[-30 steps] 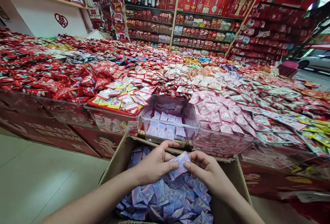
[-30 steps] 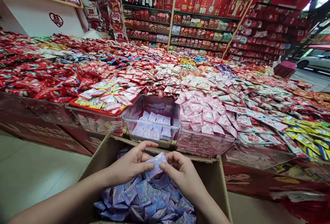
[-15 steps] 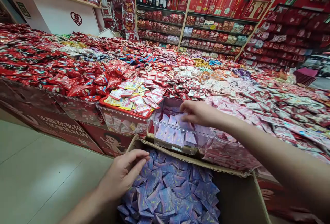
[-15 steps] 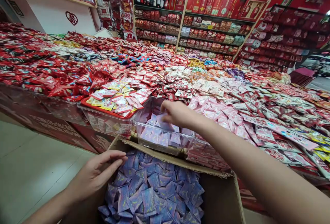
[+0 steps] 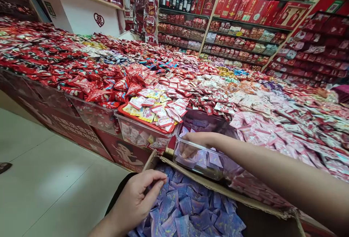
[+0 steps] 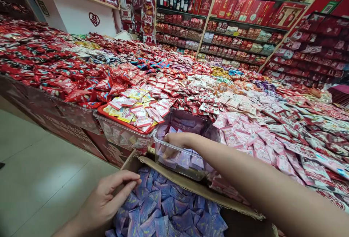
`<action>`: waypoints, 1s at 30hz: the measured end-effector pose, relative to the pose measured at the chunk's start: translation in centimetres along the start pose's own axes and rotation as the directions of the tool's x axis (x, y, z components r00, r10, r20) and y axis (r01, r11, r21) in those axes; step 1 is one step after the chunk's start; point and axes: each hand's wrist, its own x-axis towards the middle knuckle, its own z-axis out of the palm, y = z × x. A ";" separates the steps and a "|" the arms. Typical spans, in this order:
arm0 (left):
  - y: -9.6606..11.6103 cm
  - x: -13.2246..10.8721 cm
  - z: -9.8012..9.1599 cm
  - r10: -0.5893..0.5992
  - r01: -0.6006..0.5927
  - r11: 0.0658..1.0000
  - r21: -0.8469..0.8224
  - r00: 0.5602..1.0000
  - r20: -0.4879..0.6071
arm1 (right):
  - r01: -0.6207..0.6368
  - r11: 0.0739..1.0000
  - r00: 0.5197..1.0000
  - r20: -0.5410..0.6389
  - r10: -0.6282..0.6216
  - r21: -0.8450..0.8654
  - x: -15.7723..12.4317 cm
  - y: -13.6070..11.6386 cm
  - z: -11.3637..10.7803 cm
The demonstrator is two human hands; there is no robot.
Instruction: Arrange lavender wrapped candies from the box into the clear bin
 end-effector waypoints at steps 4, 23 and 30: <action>-0.1 0.2 0.1 0.082 -0.086 0.993 0.077 0.995 0.053 | -0.023 0.998 0.999 0.027 0.021 0.060 0.4 0.5 0.0; 0.1 0.3 0.1 0.101 -0.108 0.983 0.150 0.993 0.059 | 0.021 0.988 0.997 0.075 -0.033 0.151 -0.4 0.0 0.3; 0.1 0.3 0.3 0.089 -0.097 0.984 0.152 0.994 0.059 | 0.000 0.996 1.000 0.017 -0.001 0.089 0.0 0.3 0.3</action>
